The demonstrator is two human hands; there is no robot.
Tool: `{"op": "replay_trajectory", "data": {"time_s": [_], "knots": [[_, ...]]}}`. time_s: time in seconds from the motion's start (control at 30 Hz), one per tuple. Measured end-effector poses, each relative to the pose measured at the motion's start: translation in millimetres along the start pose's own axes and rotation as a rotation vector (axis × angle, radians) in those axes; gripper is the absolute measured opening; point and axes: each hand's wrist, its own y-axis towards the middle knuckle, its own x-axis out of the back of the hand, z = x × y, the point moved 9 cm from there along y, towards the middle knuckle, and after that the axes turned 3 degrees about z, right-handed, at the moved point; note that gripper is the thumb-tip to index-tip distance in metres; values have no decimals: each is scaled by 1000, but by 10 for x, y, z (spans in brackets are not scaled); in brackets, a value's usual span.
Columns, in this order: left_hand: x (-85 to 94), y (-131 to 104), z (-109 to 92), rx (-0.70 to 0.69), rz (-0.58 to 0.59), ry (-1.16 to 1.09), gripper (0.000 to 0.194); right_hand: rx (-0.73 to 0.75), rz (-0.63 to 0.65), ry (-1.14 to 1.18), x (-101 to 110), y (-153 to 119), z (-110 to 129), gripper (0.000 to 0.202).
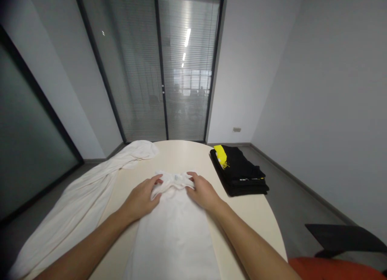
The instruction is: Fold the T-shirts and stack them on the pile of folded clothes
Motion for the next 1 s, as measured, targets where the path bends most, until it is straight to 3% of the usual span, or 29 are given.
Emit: {"op": "replay_trajectory", "data": {"time_s": [0.13, 0.23, 0.33, 0.47, 0.63, 0.73, 0.83, 1.0], "knots": [[-6, -12, 204, 102, 62, -24, 54, 35, 43, 10, 72, 10, -8, 23], [9, -2, 182, 7, 80, -15, 42, 93, 51, 71, 94, 8, 16, 29], [72, 10, 155, -43, 14, -34, 35, 100, 71, 141, 46, 8, 10, 31], [189, 81, 182, 20, -84, -222, 31, 75, 22, 239, 88, 52, 23, 27], [284, 373, 365, 156, -182, -507, 29, 21, -95, 303, 263, 275, -34, 32], [205, 531, 593, 260, -228, -540, 27, -42, -125, 247, 241, 425, -215, 36], [5, 554, 808, 361, -210, -544, 35, -105, -129, 135, 131, 483, -440, 47], [-137, 455, 878, 368, -216, -606, 45, -75, -206, 136, 89, 450, -564, 44]]}}
